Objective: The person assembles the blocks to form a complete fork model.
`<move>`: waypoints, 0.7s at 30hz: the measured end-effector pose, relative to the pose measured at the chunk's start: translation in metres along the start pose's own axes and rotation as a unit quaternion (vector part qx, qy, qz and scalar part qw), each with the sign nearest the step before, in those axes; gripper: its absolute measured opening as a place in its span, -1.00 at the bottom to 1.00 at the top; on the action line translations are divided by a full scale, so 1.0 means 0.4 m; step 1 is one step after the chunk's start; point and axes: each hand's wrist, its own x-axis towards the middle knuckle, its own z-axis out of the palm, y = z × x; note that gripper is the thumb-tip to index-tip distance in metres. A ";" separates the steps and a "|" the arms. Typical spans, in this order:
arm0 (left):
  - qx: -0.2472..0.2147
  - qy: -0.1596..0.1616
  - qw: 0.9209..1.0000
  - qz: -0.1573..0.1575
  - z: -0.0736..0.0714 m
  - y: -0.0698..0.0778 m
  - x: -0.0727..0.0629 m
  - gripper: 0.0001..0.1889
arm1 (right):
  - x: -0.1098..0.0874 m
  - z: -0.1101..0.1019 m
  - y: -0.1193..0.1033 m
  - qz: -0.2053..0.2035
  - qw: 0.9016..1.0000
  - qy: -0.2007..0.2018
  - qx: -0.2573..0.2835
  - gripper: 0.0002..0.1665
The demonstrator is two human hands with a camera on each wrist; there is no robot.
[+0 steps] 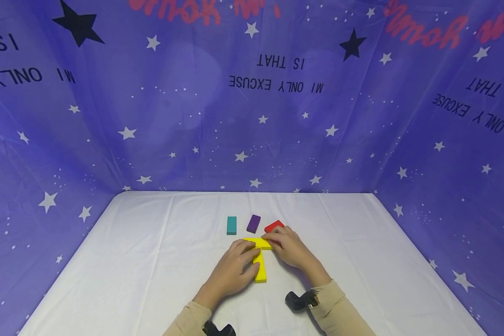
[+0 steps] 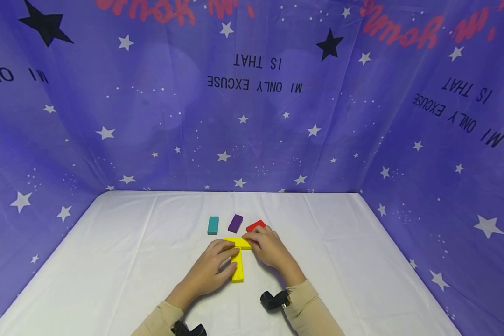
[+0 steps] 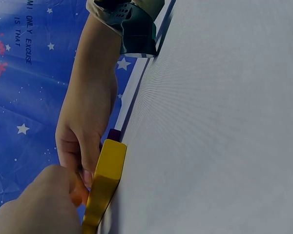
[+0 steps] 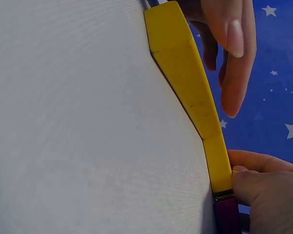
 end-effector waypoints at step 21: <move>0.029 -0.005 0.999 -0.030 0.008 -0.008 0.002 -0.46 | -0.001 -0.001 0.000 0.000 1.000 -0.004 -0.004 -0.69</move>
